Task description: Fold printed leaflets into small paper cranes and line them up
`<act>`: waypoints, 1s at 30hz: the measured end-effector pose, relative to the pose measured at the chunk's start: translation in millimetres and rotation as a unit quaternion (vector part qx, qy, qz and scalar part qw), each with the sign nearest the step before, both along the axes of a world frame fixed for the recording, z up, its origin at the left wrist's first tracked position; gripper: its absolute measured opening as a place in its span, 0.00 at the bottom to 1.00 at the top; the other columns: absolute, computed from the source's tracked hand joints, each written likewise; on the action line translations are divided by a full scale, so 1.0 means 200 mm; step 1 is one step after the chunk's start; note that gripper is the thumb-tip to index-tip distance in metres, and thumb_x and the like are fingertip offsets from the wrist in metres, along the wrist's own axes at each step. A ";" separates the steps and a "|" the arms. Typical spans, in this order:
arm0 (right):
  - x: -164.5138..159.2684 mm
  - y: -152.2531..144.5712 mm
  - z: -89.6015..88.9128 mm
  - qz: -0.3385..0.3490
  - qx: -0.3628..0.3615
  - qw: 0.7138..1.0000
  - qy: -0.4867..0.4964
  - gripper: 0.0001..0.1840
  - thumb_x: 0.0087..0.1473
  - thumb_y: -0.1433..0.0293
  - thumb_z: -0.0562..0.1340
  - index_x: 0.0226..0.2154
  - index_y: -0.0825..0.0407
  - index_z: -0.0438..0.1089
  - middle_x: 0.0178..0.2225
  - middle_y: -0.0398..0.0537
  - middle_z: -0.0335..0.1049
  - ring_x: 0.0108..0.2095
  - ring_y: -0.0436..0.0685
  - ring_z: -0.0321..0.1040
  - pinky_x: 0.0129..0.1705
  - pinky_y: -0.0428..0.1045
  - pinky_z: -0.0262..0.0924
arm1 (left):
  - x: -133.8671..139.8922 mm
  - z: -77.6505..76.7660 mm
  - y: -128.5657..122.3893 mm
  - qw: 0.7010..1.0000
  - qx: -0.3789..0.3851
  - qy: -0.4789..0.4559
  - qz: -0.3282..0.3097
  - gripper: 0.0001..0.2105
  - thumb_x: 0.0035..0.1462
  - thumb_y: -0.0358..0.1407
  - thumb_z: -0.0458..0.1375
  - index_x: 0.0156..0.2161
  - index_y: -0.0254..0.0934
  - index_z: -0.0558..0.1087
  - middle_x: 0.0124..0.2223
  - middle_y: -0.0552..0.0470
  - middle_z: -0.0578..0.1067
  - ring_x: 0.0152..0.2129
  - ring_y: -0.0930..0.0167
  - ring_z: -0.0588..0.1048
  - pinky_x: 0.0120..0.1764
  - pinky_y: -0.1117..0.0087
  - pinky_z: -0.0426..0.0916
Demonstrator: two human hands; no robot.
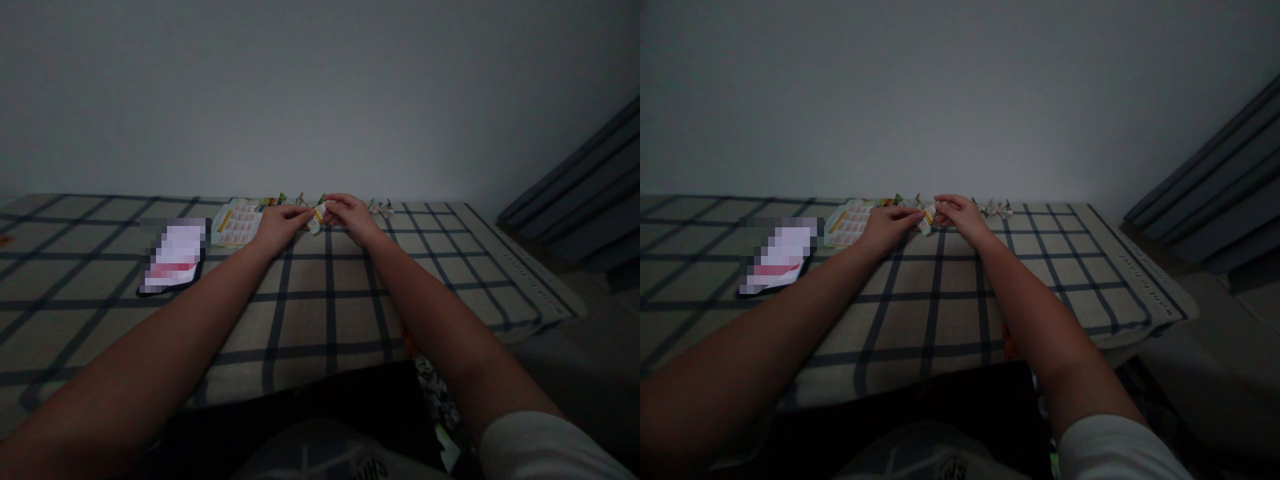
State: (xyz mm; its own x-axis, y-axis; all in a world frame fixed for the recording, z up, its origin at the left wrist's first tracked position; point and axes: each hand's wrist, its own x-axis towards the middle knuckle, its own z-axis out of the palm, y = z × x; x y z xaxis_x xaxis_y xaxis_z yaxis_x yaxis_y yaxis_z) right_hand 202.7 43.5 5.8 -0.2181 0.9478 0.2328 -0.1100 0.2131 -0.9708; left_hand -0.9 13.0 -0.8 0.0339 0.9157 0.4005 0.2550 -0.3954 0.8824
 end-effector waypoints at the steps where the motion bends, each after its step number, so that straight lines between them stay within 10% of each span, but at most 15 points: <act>1: 0.00 0.00 0.00 -0.001 0.006 1.000 -0.002 0.12 0.53 0.65 0.71 0.41 0.50 0.76 0.32 0.43 0.77 0.30 0.49 0.74 0.33 0.44 0.69 | 0.00 0.00 0.00 1.000 -0.002 -0.001 0.001 0.18 0.50 0.49 0.70 0.40 0.37 0.86 0.36 0.46 0.85 0.32 0.65 0.80 0.38 0.66 0.74; 30: -0.02 -0.05 0.02 0.037 -0.033 0.999 -0.018 0.10 0.50 0.67 0.73 0.28 0.54 0.73 0.27 0.42 0.72 0.29 0.48 0.68 0.39 0.46 0.68 | 0.05 0.05 -0.07 0.995 -0.081 -0.022 -0.045 0.14 0.46 0.46 0.69 0.32 0.36 0.81 0.30 0.48 0.81 0.27 0.68 0.76 0.34 0.67 0.71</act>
State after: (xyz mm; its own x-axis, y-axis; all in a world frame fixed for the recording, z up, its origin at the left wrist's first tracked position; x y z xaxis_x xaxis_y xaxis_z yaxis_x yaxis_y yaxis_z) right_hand 198.6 34.1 10.4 -0.2951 0.9418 0.1609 -0.0876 0.1410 -0.9861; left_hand 8.3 -0.7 9.4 0.1043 0.9626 0.2501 0.1848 -0.2658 0.9461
